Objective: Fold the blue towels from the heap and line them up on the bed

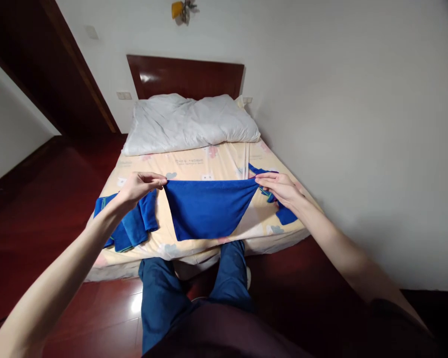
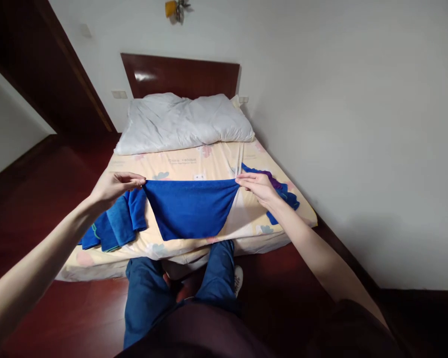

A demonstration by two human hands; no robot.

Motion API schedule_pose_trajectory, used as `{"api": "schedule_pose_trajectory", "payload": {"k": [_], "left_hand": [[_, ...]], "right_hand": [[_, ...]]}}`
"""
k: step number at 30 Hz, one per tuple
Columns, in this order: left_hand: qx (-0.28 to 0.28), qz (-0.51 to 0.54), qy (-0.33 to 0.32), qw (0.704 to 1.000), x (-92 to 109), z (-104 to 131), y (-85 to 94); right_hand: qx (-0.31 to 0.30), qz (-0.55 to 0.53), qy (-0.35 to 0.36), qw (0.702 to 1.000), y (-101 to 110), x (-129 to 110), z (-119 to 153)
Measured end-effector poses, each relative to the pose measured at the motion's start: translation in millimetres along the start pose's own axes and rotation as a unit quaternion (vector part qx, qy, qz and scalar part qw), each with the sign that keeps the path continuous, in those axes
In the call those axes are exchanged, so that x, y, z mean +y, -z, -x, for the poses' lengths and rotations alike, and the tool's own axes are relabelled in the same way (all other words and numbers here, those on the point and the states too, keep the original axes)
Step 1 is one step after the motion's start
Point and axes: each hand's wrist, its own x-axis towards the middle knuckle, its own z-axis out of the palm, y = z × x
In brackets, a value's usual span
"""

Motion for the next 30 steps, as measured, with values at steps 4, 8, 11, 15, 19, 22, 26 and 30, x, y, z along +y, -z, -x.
{"api": "schedule_pose_trajectory", "payload": {"k": [4, 8, 11, 15, 19, 22, 26, 30], "left_hand": [[0.025, -0.004, 0.001, 1.000, -29.2, -40.3, -8.2], [0.081, 0.025, 0.021, 0.996, -59.9, -95.1, -21.1], [0.128, 0.024, -0.001, 0.992, -62.1, -127.2, -27.4], [0.163, 0.003, -0.101, 0.981, -50.7, -136.7, -27.7], [0.166, -0.082, -0.136, 0.973, -74.2, -105.6, -27.3], [0.152, -0.164, -0.055, 0.973, -126.9, -59.7, -40.2], [0.125, -0.179, 0.036, 0.975, -214.6, 14.4, -82.0], [0.096, -0.144, 0.152, 0.973, -281.7, 72.9, -125.1]], "right_hand": [[0.006, -0.005, -0.022, 1.000, -14.9, 25.8, -53.3], [0.039, 0.000, -0.031, 0.999, -38.7, 45.7, -112.1], [0.070, -0.002, 0.012, 0.997, -53.0, 48.0, -144.6], [0.078, -0.002, 0.099, 0.992, -54.3, 47.1, -160.7], [0.059, 0.014, 0.111, 0.992, -43.2, 76.7, -141.8], [0.034, 0.035, 0.061, 0.997, -41.6, 130.2, -103.9], [0.034, 0.046, -0.018, 0.998, -56.7, 225.2, -35.3], [0.065, 0.059, -0.102, 0.991, -71.9, 306.1, 20.9]]}}
